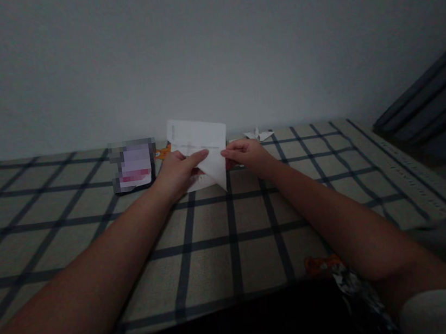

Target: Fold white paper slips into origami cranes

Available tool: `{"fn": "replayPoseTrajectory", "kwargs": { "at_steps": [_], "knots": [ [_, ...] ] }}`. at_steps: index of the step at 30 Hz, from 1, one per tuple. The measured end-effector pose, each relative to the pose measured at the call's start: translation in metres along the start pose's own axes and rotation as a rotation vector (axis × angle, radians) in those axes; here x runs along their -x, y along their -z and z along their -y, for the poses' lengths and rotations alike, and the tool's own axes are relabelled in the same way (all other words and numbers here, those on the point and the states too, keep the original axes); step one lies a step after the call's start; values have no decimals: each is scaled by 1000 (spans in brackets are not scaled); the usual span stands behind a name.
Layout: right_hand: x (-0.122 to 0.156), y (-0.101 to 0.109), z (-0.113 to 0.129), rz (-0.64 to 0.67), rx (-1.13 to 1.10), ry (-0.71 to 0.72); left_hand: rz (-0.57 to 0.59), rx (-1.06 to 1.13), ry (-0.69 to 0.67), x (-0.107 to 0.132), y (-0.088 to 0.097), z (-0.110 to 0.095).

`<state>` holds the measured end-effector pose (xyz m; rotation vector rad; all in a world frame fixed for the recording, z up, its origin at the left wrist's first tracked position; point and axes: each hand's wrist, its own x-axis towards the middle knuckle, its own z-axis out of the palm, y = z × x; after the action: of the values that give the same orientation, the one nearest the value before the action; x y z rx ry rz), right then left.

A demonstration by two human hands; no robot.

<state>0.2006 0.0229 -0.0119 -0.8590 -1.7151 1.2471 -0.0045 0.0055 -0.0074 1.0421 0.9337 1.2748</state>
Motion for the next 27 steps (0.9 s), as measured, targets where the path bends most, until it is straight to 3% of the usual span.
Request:
{"fn": "replayPoseTrajectory", "kwargs": {
  "at_steps": [27],
  "knots": [
    [1, -2, 9, -8, 100, 26, 25, -8, -42, -3, 3, 7]
  ]
}}
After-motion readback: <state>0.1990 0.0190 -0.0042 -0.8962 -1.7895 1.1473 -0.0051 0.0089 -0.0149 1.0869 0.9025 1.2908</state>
